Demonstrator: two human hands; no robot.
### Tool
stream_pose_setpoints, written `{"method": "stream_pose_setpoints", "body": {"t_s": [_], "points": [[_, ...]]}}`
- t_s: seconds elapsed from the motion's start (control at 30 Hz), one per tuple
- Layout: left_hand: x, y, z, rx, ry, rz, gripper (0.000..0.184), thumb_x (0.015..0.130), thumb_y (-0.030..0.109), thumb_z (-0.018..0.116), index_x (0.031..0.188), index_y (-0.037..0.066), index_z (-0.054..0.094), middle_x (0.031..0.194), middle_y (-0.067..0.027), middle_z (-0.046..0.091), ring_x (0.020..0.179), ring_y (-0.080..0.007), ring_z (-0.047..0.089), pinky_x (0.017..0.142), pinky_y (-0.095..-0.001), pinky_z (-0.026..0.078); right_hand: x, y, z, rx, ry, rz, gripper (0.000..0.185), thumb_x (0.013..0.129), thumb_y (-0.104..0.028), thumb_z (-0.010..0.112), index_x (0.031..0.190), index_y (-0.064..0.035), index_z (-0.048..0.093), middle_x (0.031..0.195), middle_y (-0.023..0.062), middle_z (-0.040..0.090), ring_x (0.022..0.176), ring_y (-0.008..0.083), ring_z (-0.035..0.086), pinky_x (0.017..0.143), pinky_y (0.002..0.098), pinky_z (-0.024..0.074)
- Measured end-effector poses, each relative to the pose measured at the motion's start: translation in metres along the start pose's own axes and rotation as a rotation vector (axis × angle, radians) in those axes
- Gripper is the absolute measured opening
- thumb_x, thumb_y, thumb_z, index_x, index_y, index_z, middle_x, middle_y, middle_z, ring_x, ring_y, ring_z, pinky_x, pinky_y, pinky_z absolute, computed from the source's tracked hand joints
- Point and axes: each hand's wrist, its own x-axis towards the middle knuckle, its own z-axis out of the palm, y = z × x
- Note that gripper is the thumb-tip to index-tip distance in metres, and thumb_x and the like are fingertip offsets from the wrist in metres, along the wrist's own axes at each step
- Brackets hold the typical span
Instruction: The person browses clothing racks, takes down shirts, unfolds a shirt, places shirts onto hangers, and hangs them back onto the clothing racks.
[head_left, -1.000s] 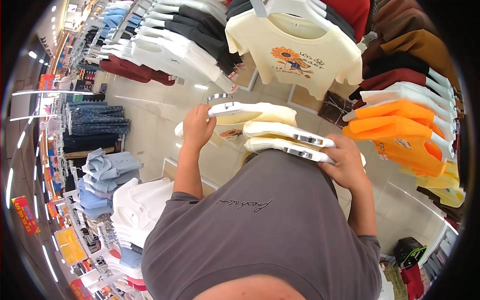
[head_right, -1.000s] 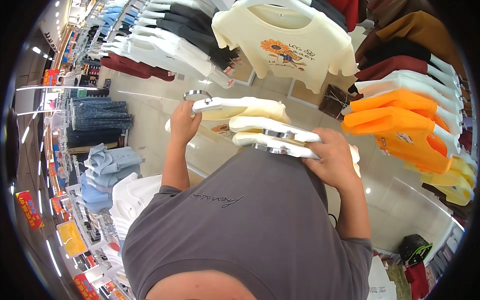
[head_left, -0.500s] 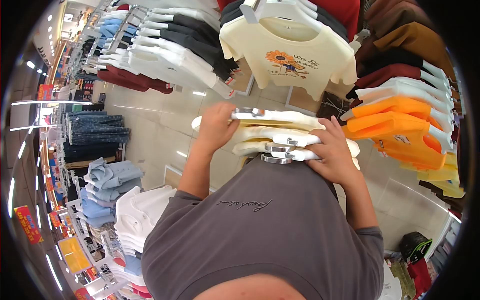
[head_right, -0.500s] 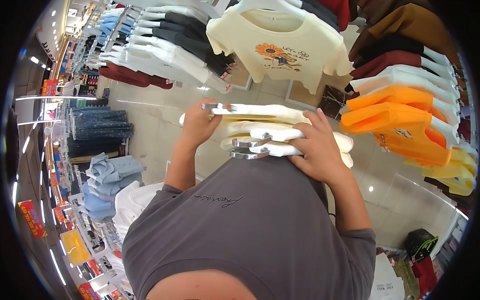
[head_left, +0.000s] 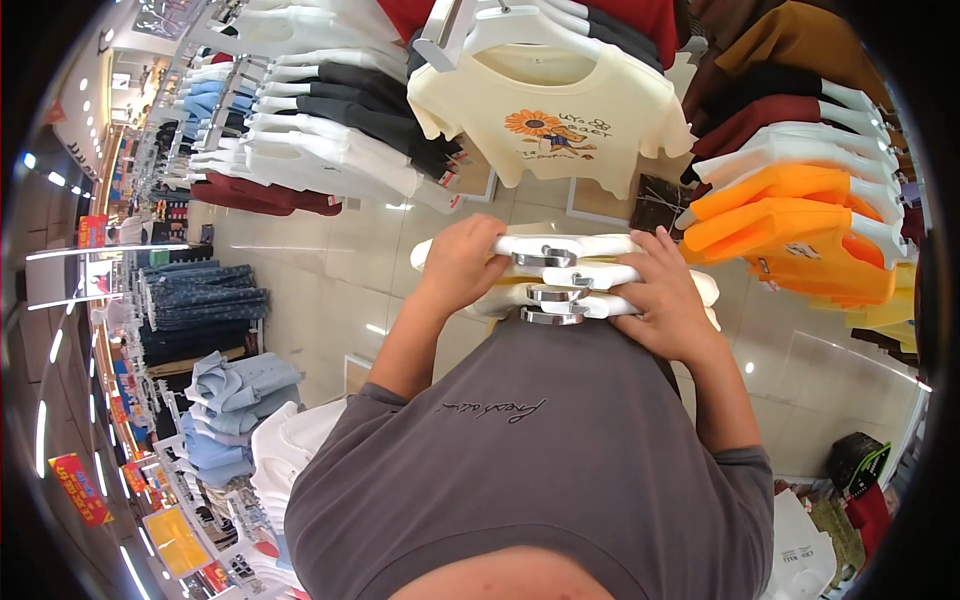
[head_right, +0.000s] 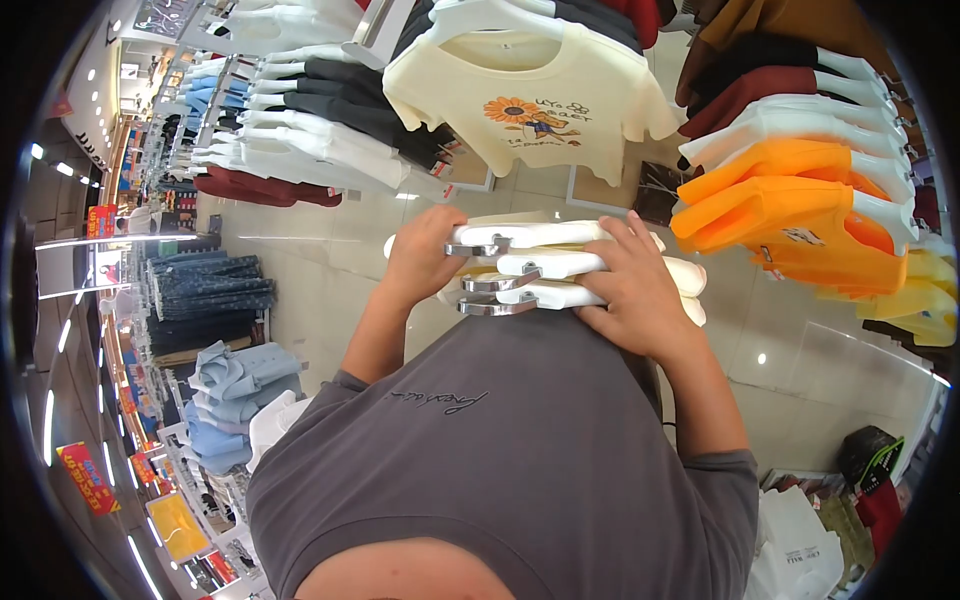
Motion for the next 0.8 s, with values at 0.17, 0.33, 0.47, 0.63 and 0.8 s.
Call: {"method": "stream_pose_setpoints", "body": {"t_s": [0.17, 0.33, 0.47, 0.63, 0.8], "points": [[-0.012, -0.029, -0.001, 0.037, 0.010, -0.103, 0.025, 0.075, 0.007, 0.067, 0.099, 0.005, 0.058, 0.091, -0.0127, 0.061, 0.084, -0.0345, 0.060, 0.072, -0.0433, 0.048, -0.006, 0.011, -0.010, 0.102, -0.020, 0.062, 0.021, 0.065, -0.017, 0.077, 0.081, -0.0053, 0.069, 0.109, 0.0113, 0.060, 0.110, 0.0331, 0.053, 0.104, 0.0492, 0.0376], [-0.045, -0.062, -0.012, 0.126, 0.095, -0.402, 0.028, 0.080, 0.009, 0.061, 0.108, 0.005, 0.058, 0.096, -0.0164, 0.063, 0.089, -0.0380, 0.061, 0.075, -0.0457, 0.048, -0.008, 0.015, -0.027, 0.072, 0.059, 0.098, 0.023, 0.066, -0.017, 0.077, 0.083, -0.0042, 0.069, 0.106, 0.0118, 0.061, 0.097, 0.0333, 0.057, 0.086, 0.0429, 0.0448], [-0.081, -0.085, -0.021, 0.221, 0.129, -0.551, 0.028, 0.081, 0.010, 0.060, 0.108, 0.005, 0.056, 0.097, -0.0179, 0.063, 0.090, -0.0385, 0.061, 0.075, -0.0466, 0.048, 0.006, 0.015, -0.046, 0.022, 0.097, 0.140, 0.025, 0.067, -0.017, 0.076, 0.086, -0.0029, 0.069, 0.106, 0.0134, 0.062, 0.094, 0.0342, 0.058, 0.082, 0.0419, 0.0465], [-0.120, -0.104, -0.022, 0.313, 0.121, -0.611, 0.025, 0.079, 0.009, 0.058, 0.104, 0.004, 0.056, 0.097, -0.0179, 0.062, 0.089, -0.0389, 0.060, 0.075, -0.0476, 0.048, 0.049, 0.018, -0.071, 0.027, 0.060, 0.135, 0.025, 0.070, -0.017, 0.074, 0.087, -0.0003, 0.068, 0.107, 0.0158, 0.062, 0.096, 0.0345, 0.059, 0.082, 0.0390, 0.0466], [-0.149, -0.105, -0.022, 0.304, 0.074, -0.727, 0.024, 0.079, 0.010, 0.058, 0.102, 0.003, 0.055, 0.096, -0.0196, 0.061, 0.090, -0.0405, 0.058, 0.078, -0.0484, 0.046, 0.103, 0.014, -0.091, -0.053, 0.087, 0.031, 0.030, 0.072, -0.022, 0.073, 0.091, 0.0008, 0.068, 0.107, 0.0176, 0.061, 0.096, 0.0351, 0.059, 0.083, 0.0392, 0.0465]]}}
